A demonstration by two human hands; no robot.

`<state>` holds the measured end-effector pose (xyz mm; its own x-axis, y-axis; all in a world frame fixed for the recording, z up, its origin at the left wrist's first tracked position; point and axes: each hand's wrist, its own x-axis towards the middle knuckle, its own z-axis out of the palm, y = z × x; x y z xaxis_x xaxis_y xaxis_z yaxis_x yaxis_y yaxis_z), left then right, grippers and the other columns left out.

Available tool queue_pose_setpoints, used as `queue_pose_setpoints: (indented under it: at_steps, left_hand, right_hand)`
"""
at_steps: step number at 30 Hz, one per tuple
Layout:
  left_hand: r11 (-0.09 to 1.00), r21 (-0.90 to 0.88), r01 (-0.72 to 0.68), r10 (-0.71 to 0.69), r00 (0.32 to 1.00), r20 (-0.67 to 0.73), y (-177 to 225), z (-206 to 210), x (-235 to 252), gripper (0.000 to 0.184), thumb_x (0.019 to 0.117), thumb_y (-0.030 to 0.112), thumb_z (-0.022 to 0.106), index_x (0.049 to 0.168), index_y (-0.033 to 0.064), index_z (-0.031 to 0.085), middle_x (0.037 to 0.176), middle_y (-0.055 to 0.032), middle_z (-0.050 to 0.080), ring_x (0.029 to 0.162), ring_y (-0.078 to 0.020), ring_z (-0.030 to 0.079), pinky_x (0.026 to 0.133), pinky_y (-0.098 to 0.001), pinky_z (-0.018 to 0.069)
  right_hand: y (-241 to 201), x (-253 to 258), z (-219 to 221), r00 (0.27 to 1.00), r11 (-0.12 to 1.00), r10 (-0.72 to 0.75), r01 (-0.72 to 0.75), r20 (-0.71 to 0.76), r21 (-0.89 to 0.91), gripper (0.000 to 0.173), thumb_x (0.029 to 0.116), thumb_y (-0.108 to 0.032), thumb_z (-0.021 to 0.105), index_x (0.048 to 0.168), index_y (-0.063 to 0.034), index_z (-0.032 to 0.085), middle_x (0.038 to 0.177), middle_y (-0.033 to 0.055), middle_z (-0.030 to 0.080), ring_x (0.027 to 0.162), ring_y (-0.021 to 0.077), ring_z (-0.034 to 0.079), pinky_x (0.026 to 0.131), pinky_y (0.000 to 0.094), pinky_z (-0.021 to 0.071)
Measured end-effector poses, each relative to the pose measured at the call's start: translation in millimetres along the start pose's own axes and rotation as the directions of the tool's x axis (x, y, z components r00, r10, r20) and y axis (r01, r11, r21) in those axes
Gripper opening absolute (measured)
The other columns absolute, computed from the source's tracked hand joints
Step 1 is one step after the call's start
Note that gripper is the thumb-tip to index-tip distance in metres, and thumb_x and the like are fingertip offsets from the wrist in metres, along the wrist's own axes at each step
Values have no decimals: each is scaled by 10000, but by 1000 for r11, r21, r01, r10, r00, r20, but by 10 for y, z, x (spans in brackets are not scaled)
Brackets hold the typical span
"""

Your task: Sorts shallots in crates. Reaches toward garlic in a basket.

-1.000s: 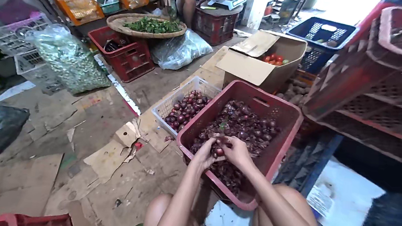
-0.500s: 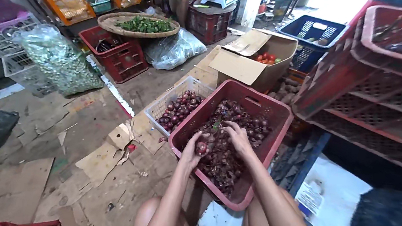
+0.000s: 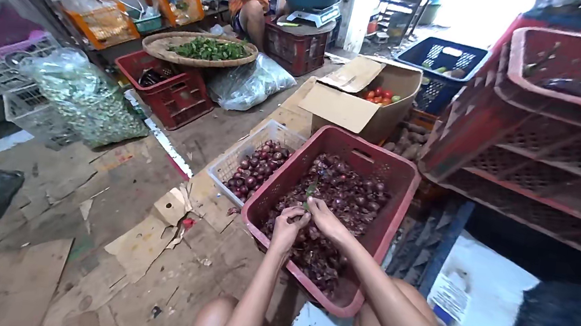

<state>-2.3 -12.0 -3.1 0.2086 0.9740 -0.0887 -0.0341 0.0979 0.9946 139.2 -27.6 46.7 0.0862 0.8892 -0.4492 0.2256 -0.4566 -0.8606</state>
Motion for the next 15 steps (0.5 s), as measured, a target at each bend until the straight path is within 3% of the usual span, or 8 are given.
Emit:
queue_pose_setpoints:
  at_steps: [1,3,6,8,9,10,12,15]
  left_hand:
    - [999,47,-24,27,998,-60,-15,5,2,155,899,157,774,1005,45,769,1326,-134,623,1227,-187,592,1019,-343,520]
    - [995,100,-27,44,986,-163,-25,-14,29,169,908,153,767,1034,42,761,1368,-162,582,1248,-212,568,1033,-360,502]
    - [1000,21,24,-19,977,-213,12,-64,33,207,949,157,723,1097,14,740,1372,-170,574,1235,-219,566,1027,-374,494]
    - [966,-228,122,-160,975,-153,58,-72,11,223,1010,174,647,1159,17,702,1194,-97,657,994,-138,632,838,-310,545]
    - [903,-401,155,-204,975,-83,82,-68,19,193,1042,172,584,1142,28,665,982,-69,677,776,-107,631,675,-273,548]
    - [815,-551,180,-214,977,3,100,-84,18,203,1067,178,524,1155,35,638,906,-84,674,696,-127,629,622,-283,556]
    - [712,-682,167,-180,982,53,190,-137,14,215,1091,185,456,1201,60,593,938,-94,663,687,-144,629,605,-287,560]
    - [928,-370,46,-67,997,-46,343,-266,20,252,1051,162,563,1262,56,652,1070,-84,667,715,-112,602,591,-247,518]
  right_hand:
    - [11,-15,23,1000,999,-11,10,21,43,639,1078,-587,340,1518,-127,397,1130,142,633,805,203,640,695,383,551]
    - [6,-55,10,994,997,-57,52,94,56,569,1071,-486,487,1453,-65,476,1183,152,656,869,201,699,765,375,603]
    - [35,-61,-20,969,956,-165,203,185,-213,489,1063,-444,528,1361,-58,563,1092,136,686,856,190,705,811,390,599]
    - [21,-107,38,970,959,-182,211,159,-190,485,1089,-458,446,1322,-63,604,1041,116,688,876,184,676,841,398,564]
    - [-5,-135,92,979,980,-165,177,123,-92,479,1104,-452,401,1276,-61,617,970,79,668,808,143,646,763,342,552]
    - [-26,-157,136,986,990,-139,138,89,25,476,1117,-443,358,1243,-61,613,894,44,624,716,112,587,658,296,510]
    - [-29,-142,137,994,987,-107,108,-10,123,492,1122,-452,313,1209,-70,610,828,22,580,623,102,515,556,283,450]
    - [-6,-99,-77,979,981,-188,183,-81,-69,496,1109,-456,364,1354,-83,581,1039,99,661,867,171,643,801,386,545]
